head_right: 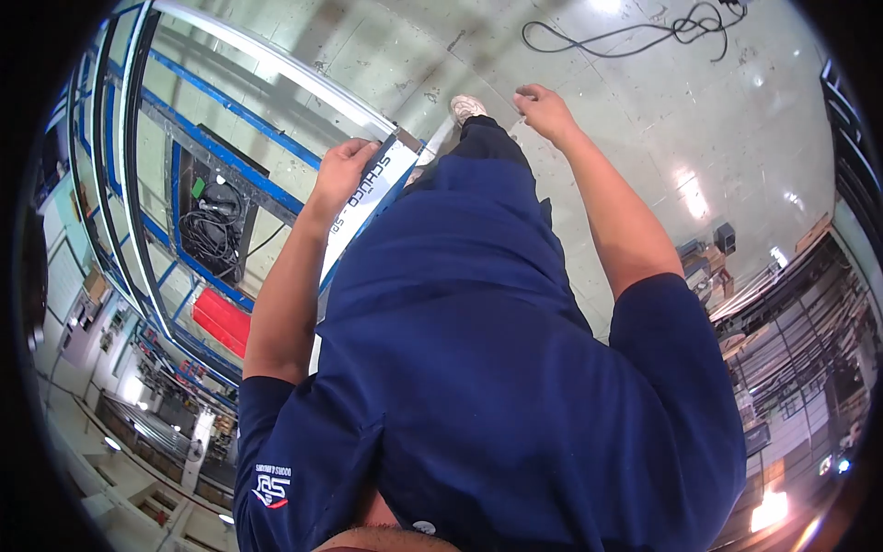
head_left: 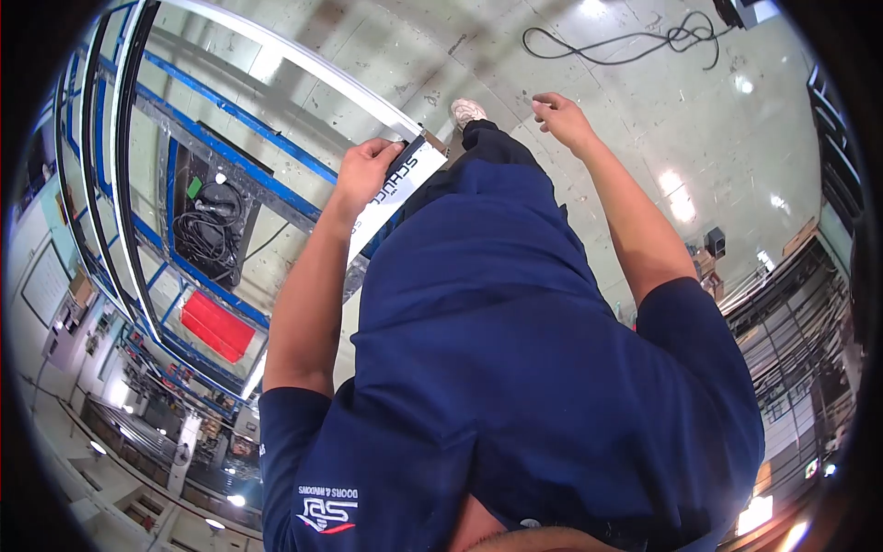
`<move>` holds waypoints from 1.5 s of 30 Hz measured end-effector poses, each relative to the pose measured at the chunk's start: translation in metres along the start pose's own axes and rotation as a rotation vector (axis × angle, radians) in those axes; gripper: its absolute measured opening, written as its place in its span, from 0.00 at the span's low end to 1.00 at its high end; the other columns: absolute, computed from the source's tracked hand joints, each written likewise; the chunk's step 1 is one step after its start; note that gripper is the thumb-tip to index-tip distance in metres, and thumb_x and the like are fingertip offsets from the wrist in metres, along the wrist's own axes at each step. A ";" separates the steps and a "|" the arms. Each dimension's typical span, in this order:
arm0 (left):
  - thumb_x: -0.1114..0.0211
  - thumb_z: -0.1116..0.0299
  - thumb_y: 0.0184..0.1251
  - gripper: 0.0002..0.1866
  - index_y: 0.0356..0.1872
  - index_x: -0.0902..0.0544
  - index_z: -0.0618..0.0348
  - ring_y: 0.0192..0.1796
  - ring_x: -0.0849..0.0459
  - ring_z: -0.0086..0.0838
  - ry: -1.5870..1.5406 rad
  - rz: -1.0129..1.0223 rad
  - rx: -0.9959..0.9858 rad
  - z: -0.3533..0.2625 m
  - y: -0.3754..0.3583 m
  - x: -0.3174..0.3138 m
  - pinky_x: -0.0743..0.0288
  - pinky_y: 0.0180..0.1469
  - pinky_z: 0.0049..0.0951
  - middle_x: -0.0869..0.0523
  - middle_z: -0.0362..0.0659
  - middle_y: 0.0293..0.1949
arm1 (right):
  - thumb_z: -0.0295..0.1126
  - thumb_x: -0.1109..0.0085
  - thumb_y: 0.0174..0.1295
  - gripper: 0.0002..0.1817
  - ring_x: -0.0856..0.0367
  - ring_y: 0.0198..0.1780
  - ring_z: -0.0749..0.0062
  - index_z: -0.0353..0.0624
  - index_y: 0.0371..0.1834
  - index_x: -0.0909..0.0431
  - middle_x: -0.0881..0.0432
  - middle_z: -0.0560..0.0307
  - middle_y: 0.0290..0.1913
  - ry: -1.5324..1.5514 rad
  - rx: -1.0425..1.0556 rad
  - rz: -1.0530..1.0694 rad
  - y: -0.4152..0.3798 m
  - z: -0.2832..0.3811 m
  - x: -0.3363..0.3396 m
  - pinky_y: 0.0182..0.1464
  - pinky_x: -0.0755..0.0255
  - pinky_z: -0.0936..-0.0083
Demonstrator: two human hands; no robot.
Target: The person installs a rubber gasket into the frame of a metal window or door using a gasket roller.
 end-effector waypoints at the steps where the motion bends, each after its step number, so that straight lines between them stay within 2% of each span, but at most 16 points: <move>1: 0.33 0.58 0.76 0.16 0.48 0.10 0.63 0.29 0.19 0.17 -0.018 -0.013 -0.002 0.001 -0.001 0.001 0.26 0.33 0.24 0.11 0.39 0.30 | 0.45 0.39 0.71 0.27 0.13 0.49 0.65 0.37 0.65 0.20 0.13 0.45 0.53 -0.006 0.007 0.001 -0.002 0.003 0.000 0.52 0.19 0.69; 8: 0.34 0.56 0.76 0.18 0.53 0.11 0.60 0.33 0.15 0.23 -0.050 0.029 -0.053 0.014 0.003 0.003 0.22 0.38 0.29 0.09 0.42 0.35 | 0.45 0.40 0.71 0.26 0.13 0.46 0.65 0.38 0.65 0.20 0.12 0.46 0.51 -0.127 0.059 0.014 -0.019 0.048 0.007 0.50 0.20 0.69; 12: 0.35 0.58 0.77 0.18 0.55 0.12 0.61 0.36 0.14 0.20 -0.119 0.046 -0.030 0.016 -0.003 0.006 0.21 0.40 0.27 0.08 0.42 0.38 | 0.39 0.39 0.72 0.21 0.15 0.44 0.68 0.43 0.64 0.19 0.13 0.50 0.48 -0.296 0.389 -0.013 -0.039 0.116 -0.014 0.51 0.22 0.71; 14: 0.35 0.57 0.76 0.18 0.54 0.11 0.61 0.39 0.12 0.25 -0.173 0.051 -0.042 0.023 0.000 0.010 0.19 0.45 0.30 0.07 0.45 0.41 | 0.36 0.39 0.73 0.18 0.17 0.45 0.70 0.45 0.63 0.19 0.14 0.54 0.48 -0.341 0.529 -0.015 -0.058 0.165 -0.036 0.52 0.24 0.72; 16: 0.35 0.57 0.74 0.18 0.52 0.10 0.61 0.41 0.11 0.31 0.106 -0.006 -0.189 0.016 -0.001 0.009 0.20 0.49 0.33 0.08 0.48 0.41 | 0.31 0.40 0.72 0.14 0.16 0.49 0.64 0.46 0.58 0.16 0.14 0.54 0.48 -0.476 0.915 0.003 -0.081 0.209 -0.064 0.54 0.22 0.68; 20: 0.36 0.57 0.74 0.18 0.51 0.10 0.60 0.43 0.11 0.34 0.038 -0.025 -0.170 0.021 -0.009 0.011 0.21 0.50 0.35 0.08 0.50 0.40 | 0.30 0.40 0.70 0.13 0.17 0.54 0.55 0.45 0.55 0.16 0.15 0.51 0.51 -0.785 1.247 0.204 -0.094 0.254 -0.141 0.55 0.22 0.63; 22: 0.36 0.57 0.74 0.18 0.51 0.10 0.60 0.43 0.12 0.34 -0.025 0.012 -0.120 0.032 -0.014 0.017 0.21 0.50 0.36 0.08 0.50 0.41 | 0.29 0.41 0.68 0.13 0.17 0.54 0.48 0.45 0.54 0.15 0.14 0.46 0.51 -1.064 1.122 0.475 -0.084 0.251 -0.177 0.54 0.22 0.58; 23: 0.35 0.56 0.73 0.18 0.51 0.10 0.60 0.43 0.11 0.35 -0.037 0.003 -0.149 0.045 -0.009 0.019 0.21 0.50 0.36 0.08 0.51 0.40 | 0.29 0.41 0.68 0.13 0.17 0.54 0.48 0.45 0.54 0.15 0.14 0.46 0.51 -1.085 1.128 0.490 -0.079 0.251 -0.191 0.54 0.22 0.58; 25: 0.33 0.56 0.71 0.19 0.51 0.10 0.61 0.43 0.11 0.39 0.052 -0.041 -0.203 0.049 -0.009 0.021 0.21 0.50 0.38 0.08 0.53 0.41 | 0.26 0.42 0.64 0.14 0.14 0.53 0.48 0.43 0.51 0.13 0.12 0.46 0.50 -1.471 0.872 0.642 -0.064 0.245 -0.214 0.53 0.21 0.56; 28: 0.33 0.56 0.70 0.19 0.51 0.10 0.61 0.44 0.11 0.41 0.023 -0.083 -0.199 0.048 -0.014 0.020 0.20 0.51 0.38 0.08 0.54 0.43 | 0.27 0.40 0.63 0.12 0.13 0.51 0.46 0.40 0.47 0.12 0.11 0.43 0.48 -1.809 0.706 0.779 -0.067 0.240 -0.238 0.52 0.21 0.56; 30: 0.34 0.54 0.71 0.21 0.51 0.10 0.61 0.46 0.11 0.43 -0.019 -0.089 -0.224 0.055 -0.018 0.027 0.21 0.53 0.39 0.09 0.55 0.46 | 0.31 0.39 0.65 0.12 0.13 0.50 0.45 0.38 0.45 0.11 0.11 0.43 0.47 -1.799 0.654 0.810 -0.070 0.240 -0.241 0.54 0.21 0.56; 32: 0.37 0.53 0.73 0.21 0.53 0.10 0.60 0.49 0.11 0.44 0.081 0.003 -0.274 0.072 -0.018 0.039 0.21 0.56 0.40 0.09 0.55 0.48 | 0.34 0.40 0.70 0.12 0.14 0.48 0.47 0.42 0.49 0.12 0.11 0.41 0.44 -1.688 0.612 0.933 -0.062 0.233 -0.240 0.53 0.22 0.58; 37: 0.38 0.57 0.73 0.19 0.56 0.11 0.56 0.52 0.11 0.43 0.177 -0.046 -0.330 0.127 -0.039 0.063 0.21 0.59 0.39 0.08 0.52 0.49 | 0.36 0.40 0.71 0.13 0.13 0.49 0.48 0.40 0.50 0.13 0.11 0.42 0.45 -1.556 0.548 0.901 -0.051 0.226 -0.239 0.54 0.22 0.58; 42: 0.32 0.62 0.66 0.13 0.47 0.08 0.53 0.49 0.10 0.43 0.173 -0.178 -0.257 0.130 -0.055 0.067 0.18 0.53 0.39 0.08 0.50 0.45 | 0.37 0.40 0.71 0.14 0.13 0.50 0.48 0.39 0.49 0.14 0.11 0.42 0.46 -1.633 0.625 0.853 -0.057 0.223 -0.241 0.55 0.22 0.58; 44: 0.30 0.65 0.62 0.11 0.44 0.07 0.48 0.48 0.10 0.45 0.366 -0.286 -0.289 0.130 -0.061 0.069 0.17 0.52 0.43 0.08 0.48 0.41 | 0.37 0.39 0.70 0.13 0.13 0.50 0.48 0.39 0.48 0.14 0.11 0.41 0.46 -1.740 0.619 0.894 -0.052 0.223 -0.248 0.54 0.22 0.58; 45: 0.30 0.65 0.62 0.11 0.44 0.07 0.47 0.48 0.10 0.45 0.372 -0.314 -0.265 0.133 -0.068 0.073 0.17 0.53 0.43 0.08 0.48 0.41 | 0.37 0.39 0.70 0.13 0.13 0.48 0.48 0.40 0.46 0.13 0.11 0.41 0.44 -1.630 0.628 0.855 -0.053 0.226 -0.250 0.53 0.22 0.57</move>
Point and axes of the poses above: each hand's wrist, its own y-axis towards the middle knuckle, its own x-axis out of the back of the hand, z = x × y, the point moved 2 cm from there along y, towards the middle knuckle
